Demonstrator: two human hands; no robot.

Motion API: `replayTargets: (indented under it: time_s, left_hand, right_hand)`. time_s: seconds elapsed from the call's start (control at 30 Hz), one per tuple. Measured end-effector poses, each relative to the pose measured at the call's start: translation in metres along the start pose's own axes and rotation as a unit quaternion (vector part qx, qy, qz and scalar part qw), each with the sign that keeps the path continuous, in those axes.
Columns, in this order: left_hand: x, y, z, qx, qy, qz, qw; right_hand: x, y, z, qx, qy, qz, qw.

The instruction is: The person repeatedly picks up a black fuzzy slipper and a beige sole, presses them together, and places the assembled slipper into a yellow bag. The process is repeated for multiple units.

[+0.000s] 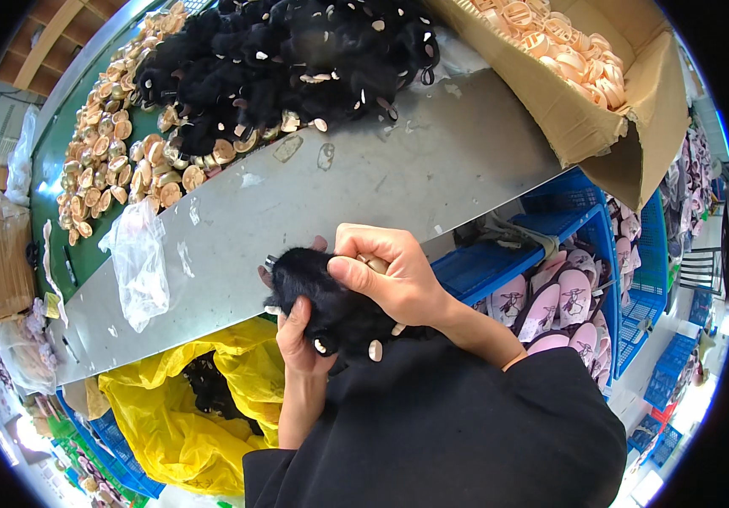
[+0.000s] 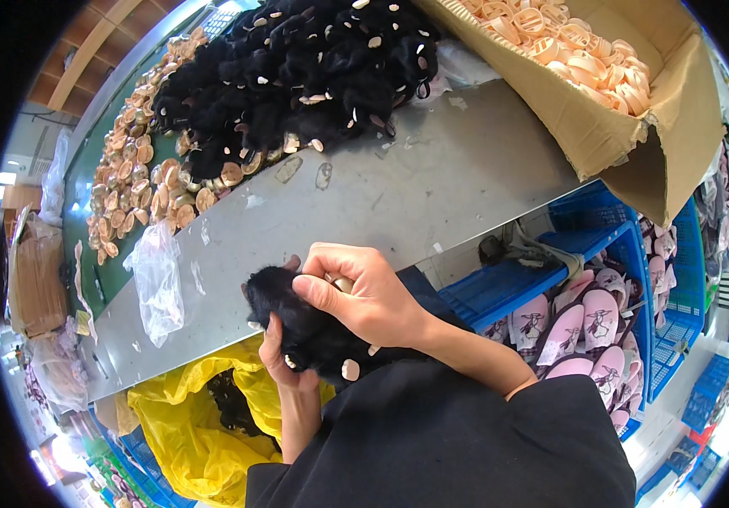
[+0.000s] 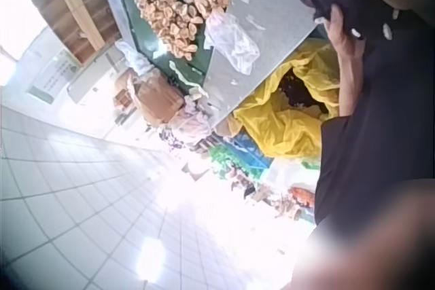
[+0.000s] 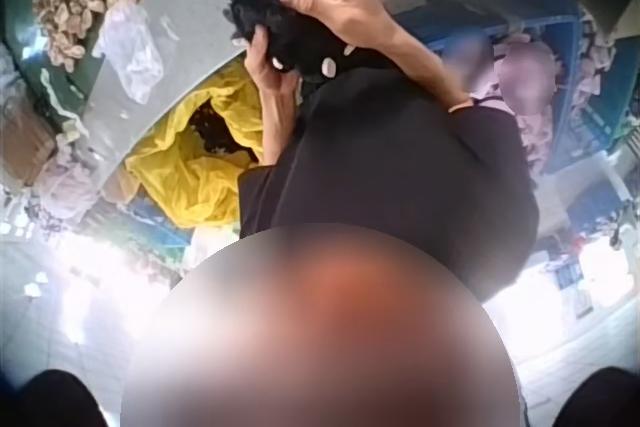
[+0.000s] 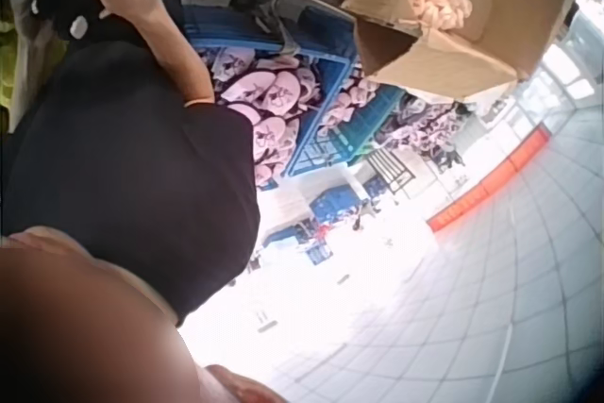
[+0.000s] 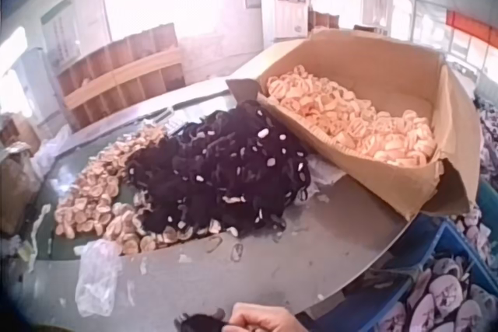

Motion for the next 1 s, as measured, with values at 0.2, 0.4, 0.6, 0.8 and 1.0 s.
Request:
replayTargets:
  time_s: [0.2, 0.4, 0.6, 0.8, 1.0]
  left_hand:
    - [-0.006, -0.007, 0.002, 0.007, -0.009, -0.055, 0.998]
    - [-0.001, -0.001, 0.001, -0.132, 0.001, -0.074, 0.988]
    - [0.005, 0.0, 0.008, -0.206, 0.045, -0.081, 0.974]
    - [0.005, -0.008, 0.013, -0.101, 0.018, -0.043, 0.994]
    - [0.0, 0.005, 0.005, -0.047, -0.024, 0.0, 0.999]
  right_hand:
    - [-0.013, -0.005, 0.006, 0.044, 0.053, -0.022, 0.997]
    - [-0.014, -0.003, -0.006, 0.022, 0.109, -0.072, 0.991]
    - [-0.015, 0.0, -0.012, 0.076, 0.137, -0.078, 0.984]
    - [-0.009, -0.005, -0.009, 0.075, 0.129, -0.093, 0.984]
    - [-0.012, -0.005, -0.007, 0.014, 0.139, -0.136, 0.981]
Point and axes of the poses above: each hand's wrist, its own z-axis away from the middle knuckle, its own y-axis out of the palm, x = y × z, the point moved 2 cm from there along -z, towards the middle knuckle, and after that the axes turned 5 degrees about y, right-handed, at the moved point
